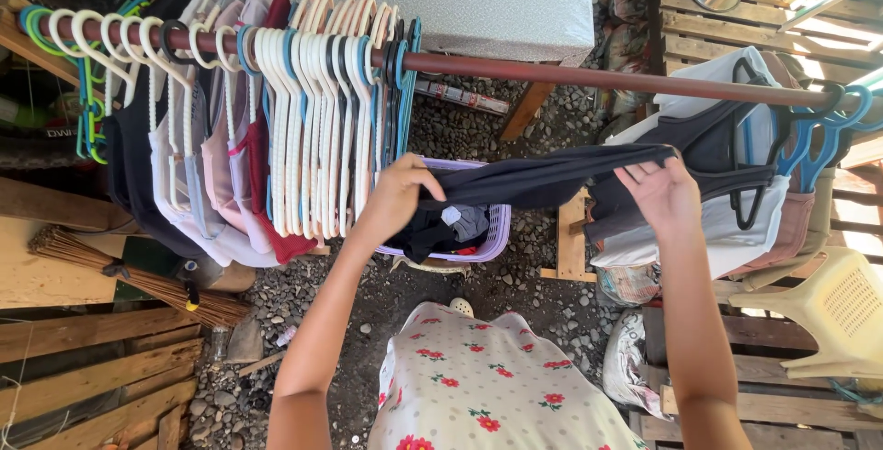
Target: Sorting through and inspecting pieces of laundry from a basket near a clothes rack.
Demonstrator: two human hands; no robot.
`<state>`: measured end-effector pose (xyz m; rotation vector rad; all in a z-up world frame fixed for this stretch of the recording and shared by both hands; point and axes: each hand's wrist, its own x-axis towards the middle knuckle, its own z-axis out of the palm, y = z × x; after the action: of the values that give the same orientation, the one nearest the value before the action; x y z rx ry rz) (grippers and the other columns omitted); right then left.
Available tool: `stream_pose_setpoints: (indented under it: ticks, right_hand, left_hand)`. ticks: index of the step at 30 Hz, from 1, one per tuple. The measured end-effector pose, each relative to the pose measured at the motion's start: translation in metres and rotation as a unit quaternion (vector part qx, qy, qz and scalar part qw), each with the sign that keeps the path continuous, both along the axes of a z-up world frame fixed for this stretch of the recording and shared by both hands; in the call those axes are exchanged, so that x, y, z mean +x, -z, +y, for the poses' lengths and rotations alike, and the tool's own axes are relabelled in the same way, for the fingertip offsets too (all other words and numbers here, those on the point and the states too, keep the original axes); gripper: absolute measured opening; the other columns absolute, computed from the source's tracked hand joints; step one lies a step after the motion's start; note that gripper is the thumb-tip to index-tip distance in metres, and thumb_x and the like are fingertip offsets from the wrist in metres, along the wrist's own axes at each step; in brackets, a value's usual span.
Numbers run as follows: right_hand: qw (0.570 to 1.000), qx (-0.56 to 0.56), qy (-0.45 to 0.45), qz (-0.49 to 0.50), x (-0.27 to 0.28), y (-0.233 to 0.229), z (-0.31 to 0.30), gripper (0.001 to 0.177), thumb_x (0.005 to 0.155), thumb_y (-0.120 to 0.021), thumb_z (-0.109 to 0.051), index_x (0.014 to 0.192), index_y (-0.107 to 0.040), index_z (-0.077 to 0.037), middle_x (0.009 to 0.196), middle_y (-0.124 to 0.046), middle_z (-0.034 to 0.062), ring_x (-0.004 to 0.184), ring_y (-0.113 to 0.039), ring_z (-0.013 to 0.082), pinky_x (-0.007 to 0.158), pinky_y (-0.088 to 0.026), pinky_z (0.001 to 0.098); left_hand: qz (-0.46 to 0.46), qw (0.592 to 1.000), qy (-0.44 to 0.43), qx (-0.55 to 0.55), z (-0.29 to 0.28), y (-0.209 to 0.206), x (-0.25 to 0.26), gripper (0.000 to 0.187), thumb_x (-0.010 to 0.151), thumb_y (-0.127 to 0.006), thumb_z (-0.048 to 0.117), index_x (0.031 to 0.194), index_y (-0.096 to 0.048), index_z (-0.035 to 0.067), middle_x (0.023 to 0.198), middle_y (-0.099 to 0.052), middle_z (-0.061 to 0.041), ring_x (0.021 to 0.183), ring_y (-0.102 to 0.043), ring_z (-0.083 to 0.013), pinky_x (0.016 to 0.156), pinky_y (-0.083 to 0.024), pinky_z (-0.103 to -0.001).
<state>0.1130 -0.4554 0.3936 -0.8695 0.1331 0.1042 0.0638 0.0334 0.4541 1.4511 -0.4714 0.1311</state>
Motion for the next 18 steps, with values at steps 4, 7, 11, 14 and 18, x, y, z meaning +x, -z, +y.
stream_pose_setpoints:
  ticks: [4,7,11,14,18]
  right_hand:
    - [0.994,0.086,0.051,0.049,0.006,-0.007,0.015,0.019,0.102,-0.055,-0.025,0.105,-0.072,-0.017,0.117,-0.075,0.0137,0.124,-0.068,0.0315,0.121,-0.042,0.0528]
    - [0.986,0.144,0.046,0.072,0.008,-0.027,0.030,0.024,0.104,-0.053,-0.022,0.083,-0.059,-0.011,0.062,-0.035,-0.0021,0.066,-0.046,0.0148,0.088,-0.051,0.0351]
    - [0.987,-0.151,0.039,0.051,0.007,-0.022,0.032,0.019,0.102,-0.045,-0.033,0.093,-0.057,-0.021,0.081,-0.064,0.0026,0.090,-0.071,0.0204,0.092,-0.058,0.0377]
    - [0.976,-0.207,0.052,0.038,0.000,-0.017,0.037,0.021,0.101,-0.043,-0.037,0.098,-0.053,-0.019,0.077,-0.056,0.0005,0.078,-0.066,0.0159,0.074,-0.058,0.0318]
    - [0.998,-0.055,-0.001,0.017,-0.006,-0.022,0.057,0.028,0.107,-0.055,-0.043,0.097,-0.062,-0.018,0.091,-0.067,0.0116,0.104,-0.071,0.0268,0.096,-0.058,0.0526]
  left_hand:
    - [-0.012,0.925,-0.079,0.372,-0.010,-0.001,-0.009,0.020,0.089,-0.062,0.011,0.082,-0.079,0.018,0.099,-0.064,-0.016,0.098,-0.064,-0.0400,0.091,-0.052,-0.049]
    - [0.007,0.892,-0.073,0.447,-0.010,0.016,-0.011,0.034,0.091,-0.055,0.001,0.091,-0.080,0.024,0.104,-0.067,-0.008,0.095,-0.068,-0.0309,0.085,-0.057,-0.039]
    - [0.017,0.848,-0.156,0.507,-0.006,0.008,-0.013,0.029,0.091,-0.055,-0.001,0.097,-0.077,0.017,0.111,-0.066,-0.004,0.089,-0.072,-0.0335,0.080,-0.060,-0.047]
    - [0.009,0.835,-0.197,0.514,-0.006,0.001,-0.016,0.029,0.090,-0.054,-0.002,0.107,-0.075,0.009,0.120,-0.063,-0.006,0.088,-0.073,-0.0343,0.078,-0.061,-0.048]
    - [0.025,0.875,-0.188,0.445,-0.015,-0.030,-0.025,0.043,0.091,-0.048,-0.006,0.130,-0.065,0.001,0.137,-0.059,-0.017,0.096,-0.071,-0.0415,0.082,-0.060,-0.051]
